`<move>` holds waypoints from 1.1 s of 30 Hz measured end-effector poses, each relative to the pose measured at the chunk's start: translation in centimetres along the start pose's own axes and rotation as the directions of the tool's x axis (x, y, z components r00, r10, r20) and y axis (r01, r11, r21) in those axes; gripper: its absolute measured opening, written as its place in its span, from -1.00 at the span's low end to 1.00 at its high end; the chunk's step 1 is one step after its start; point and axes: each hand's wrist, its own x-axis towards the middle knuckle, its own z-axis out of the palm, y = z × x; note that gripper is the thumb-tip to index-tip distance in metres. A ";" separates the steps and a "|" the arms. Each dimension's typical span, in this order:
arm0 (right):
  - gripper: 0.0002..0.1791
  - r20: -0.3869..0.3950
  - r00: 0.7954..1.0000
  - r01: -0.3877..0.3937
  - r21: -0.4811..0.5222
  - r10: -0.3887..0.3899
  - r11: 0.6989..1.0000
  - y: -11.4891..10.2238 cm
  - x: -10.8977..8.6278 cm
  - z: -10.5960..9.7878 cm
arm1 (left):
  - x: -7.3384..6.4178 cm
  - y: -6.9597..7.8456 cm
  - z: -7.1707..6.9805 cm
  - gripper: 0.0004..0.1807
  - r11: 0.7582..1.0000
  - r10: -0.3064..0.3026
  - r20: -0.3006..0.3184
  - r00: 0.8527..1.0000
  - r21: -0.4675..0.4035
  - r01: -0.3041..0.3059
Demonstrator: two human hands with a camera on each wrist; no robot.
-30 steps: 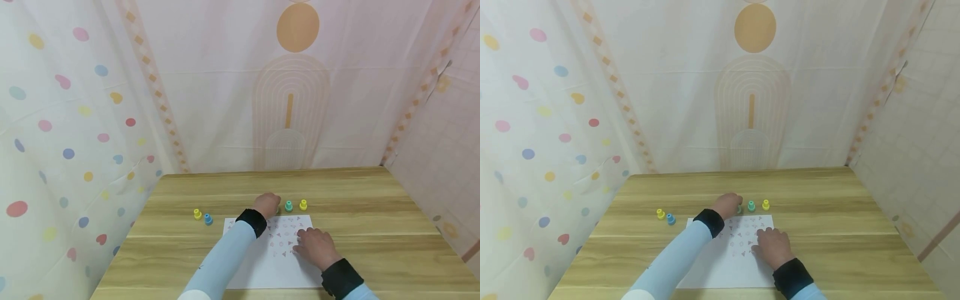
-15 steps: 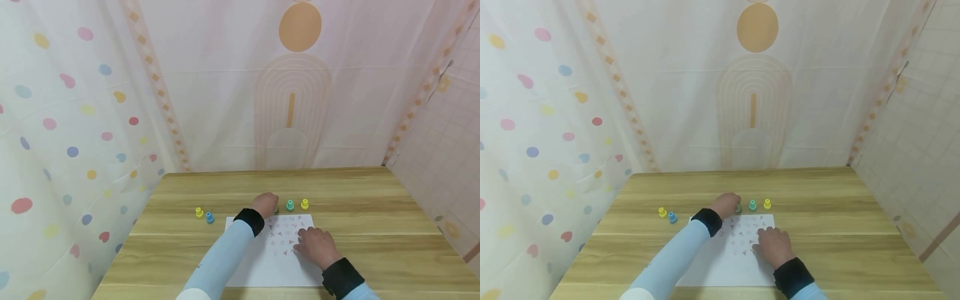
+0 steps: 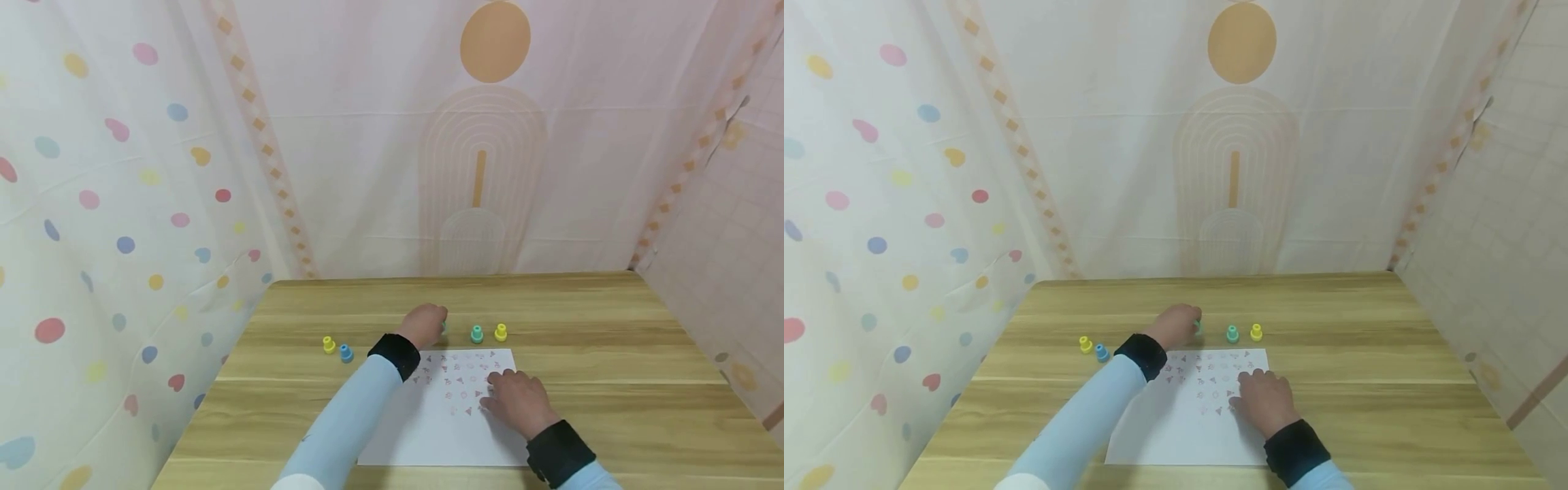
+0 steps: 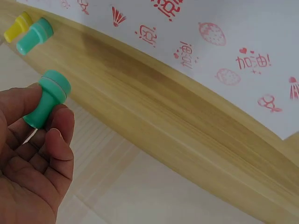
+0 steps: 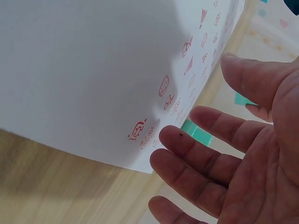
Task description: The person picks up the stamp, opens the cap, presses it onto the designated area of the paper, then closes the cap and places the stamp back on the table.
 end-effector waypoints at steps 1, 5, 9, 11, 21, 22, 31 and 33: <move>-0.62 -0.001 1.000 0.000 0.000 0.000 1.000 0.0 0.0 0.0 | -0.1 -0.1 -0.1 -0.83 1.000 0.006 -0.004 1.000 0.002 -0.006; -0.62 0.004 1.000 -0.008 0.010 0.008 1.000 0.0 0.1 0.1 | -0.5 -0.3 -0.3 -0.83 1.000 0.020 -0.026 0.999 -0.011 -0.020; -0.62 0.013 1.000 -0.019 0.022 0.018 1.000 0.0 0.1 0.1 | -1.1 -0.3 -0.8 -0.81 0.999 0.031 -0.045 0.999 -0.032 -0.032; -0.62 0.013 1.000 -0.022 0.023 0.021 0.999 0.0 0.1 0.0 | -1.4 -0.2 -1.0 -0.81 0.999 0.041 -0.054 0.998 -0.034 -0.043; -0.63 0.013 1.000 -0.025 0.022 0.025 0.999 0.1 0.1 -0.1 | -3.0 0.0 -1.6 -0.77 0.995 0.048 -0.084 0.995 -0.082 -0.055; -0.63 0.014 1.000 -0.029 0.025 0.028 0.999 0.1 0.2 -0.2 | -3.1 -0.1 -1.5 -0.78 0.995 0.050 -0.088 0.995 -0.083 -0.057; -0.63 0.000 0.999 -0.036 0.043 0.036 0.998 0.1 0.3 0.1 | -4.3 -0.3 -1.0 -0.80 0.992 0.056 -0.113 0.992 -0.105 -0.068; -0.65 -0.007 0.999 -0.036 0.047 0.036 0.998 0.1 0.3 0.1 | -4.5 -0.3 -0.8 -0.80 0.991 0.053 -0.116 0.992 -0.113 -0.066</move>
